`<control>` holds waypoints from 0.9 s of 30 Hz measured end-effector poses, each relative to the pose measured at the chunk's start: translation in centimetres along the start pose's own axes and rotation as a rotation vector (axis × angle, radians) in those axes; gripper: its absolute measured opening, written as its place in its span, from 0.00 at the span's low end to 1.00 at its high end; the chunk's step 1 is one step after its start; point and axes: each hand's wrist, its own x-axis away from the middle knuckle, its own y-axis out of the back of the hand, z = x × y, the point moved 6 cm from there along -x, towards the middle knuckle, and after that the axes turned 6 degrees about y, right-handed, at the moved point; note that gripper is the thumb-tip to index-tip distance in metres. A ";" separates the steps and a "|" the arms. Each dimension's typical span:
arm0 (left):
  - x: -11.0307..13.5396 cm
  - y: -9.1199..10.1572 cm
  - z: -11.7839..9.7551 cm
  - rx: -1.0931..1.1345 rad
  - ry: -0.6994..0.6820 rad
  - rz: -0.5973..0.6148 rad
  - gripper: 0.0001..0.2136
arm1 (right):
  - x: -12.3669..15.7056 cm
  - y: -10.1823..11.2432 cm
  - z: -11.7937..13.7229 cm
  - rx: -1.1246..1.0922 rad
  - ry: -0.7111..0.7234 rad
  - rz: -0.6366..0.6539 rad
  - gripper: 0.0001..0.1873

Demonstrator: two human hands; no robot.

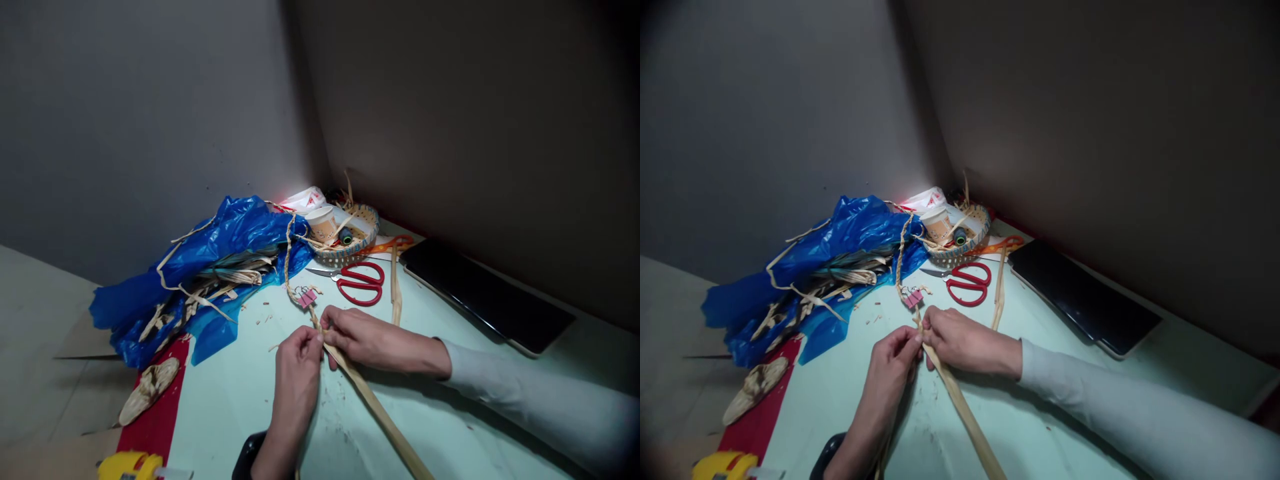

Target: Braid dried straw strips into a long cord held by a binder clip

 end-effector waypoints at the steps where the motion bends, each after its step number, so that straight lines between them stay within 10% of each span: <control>1: 0.2 0.2 -0.3 -0.069 -0.028 -0.052 0.12 | 0.2 0.2 0.3 0.124 0.009 0.001 0.09; 8: 0.7 0.3 -0.9 -0.104 -0.034 -0.128 0.13 | 1.1 0.6 1.7 0.681 0.004 0.005 0.11; 20: 0.7 -0.3 0.6 0.209 0.059 -0.012 0.14 | 2.5 -5.0 3.3 0.876 0.182 -0.022 0.09; 27: 1.1 -0.2 0.5 0.398 0.149 0.039 0.11 | 1.6 0.5 4.2 0.646 0.065 -0.090 0.18</control>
